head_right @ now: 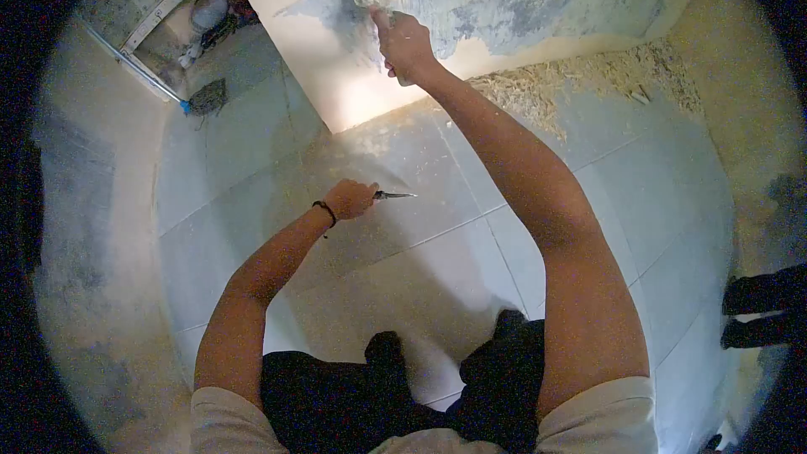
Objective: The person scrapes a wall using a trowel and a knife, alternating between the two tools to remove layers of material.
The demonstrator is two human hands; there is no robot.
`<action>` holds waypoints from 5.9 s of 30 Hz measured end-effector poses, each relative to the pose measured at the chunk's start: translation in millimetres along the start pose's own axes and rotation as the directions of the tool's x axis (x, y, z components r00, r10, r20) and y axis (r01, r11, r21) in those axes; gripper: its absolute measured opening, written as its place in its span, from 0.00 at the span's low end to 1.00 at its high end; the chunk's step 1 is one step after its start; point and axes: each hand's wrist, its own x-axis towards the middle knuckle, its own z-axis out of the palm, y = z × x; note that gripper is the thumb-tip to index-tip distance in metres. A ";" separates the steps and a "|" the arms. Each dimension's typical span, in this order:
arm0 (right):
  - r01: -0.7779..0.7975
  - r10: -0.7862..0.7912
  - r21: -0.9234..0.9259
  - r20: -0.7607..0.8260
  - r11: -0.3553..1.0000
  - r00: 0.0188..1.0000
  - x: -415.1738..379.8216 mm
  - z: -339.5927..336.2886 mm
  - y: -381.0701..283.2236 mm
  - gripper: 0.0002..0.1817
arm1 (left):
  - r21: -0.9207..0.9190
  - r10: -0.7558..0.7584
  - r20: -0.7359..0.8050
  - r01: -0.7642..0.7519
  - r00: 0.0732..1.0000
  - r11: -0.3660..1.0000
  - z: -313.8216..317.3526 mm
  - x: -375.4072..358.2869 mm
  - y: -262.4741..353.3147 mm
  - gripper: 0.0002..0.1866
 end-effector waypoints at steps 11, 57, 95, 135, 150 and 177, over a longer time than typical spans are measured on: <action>-0.028 0.026 0.077 0.025 0.997 0.999 -3.5 7.5 -9.6 0.34 | -0.012 -0.024 0.060 0.025 0.998 1.000 -17.8 -2.8 12.4 0.15; -0.014 0.015 0.032 -0.019 0.999 1.000 -3.0 14.0 -4.2 0.35 | 0.015 -0.020 0.072 0.019 0.997 1.000 -22.7 -6.4 13.7 0.13; 0.171 -0.153 0.131 -0.135 0.977 0.979 34.5 0.4 -53.4 0.36 | -0.001 -0.018 0.017 0.018 1.000 1.000 -10.6 -8.7 8.0 0.12; -0.141 0.673 -0.937 0.119 0.319 0.730 -41.8 -230.3 208.0 0.13 | -0.232 0.038 0.267 0.026 0.963 0.972 28.6 44.3 48.2 0.21; -0.094 0.361 -0.924 0.050 0.370 0.931 -22.7 -107.5 253.9 0.16 | -0.164 -0.150 0.312 0.208 0.938 0.964 10.3 28.5 91.5 0.19; -0.030 0.546 -0.908 0.224 0.417 0.807 -41.2 -182.1 280.1 0.22 | 0.196 0.158 0.519 -0.297 0.840 0.935 -92.7 92.5 104.9 0.27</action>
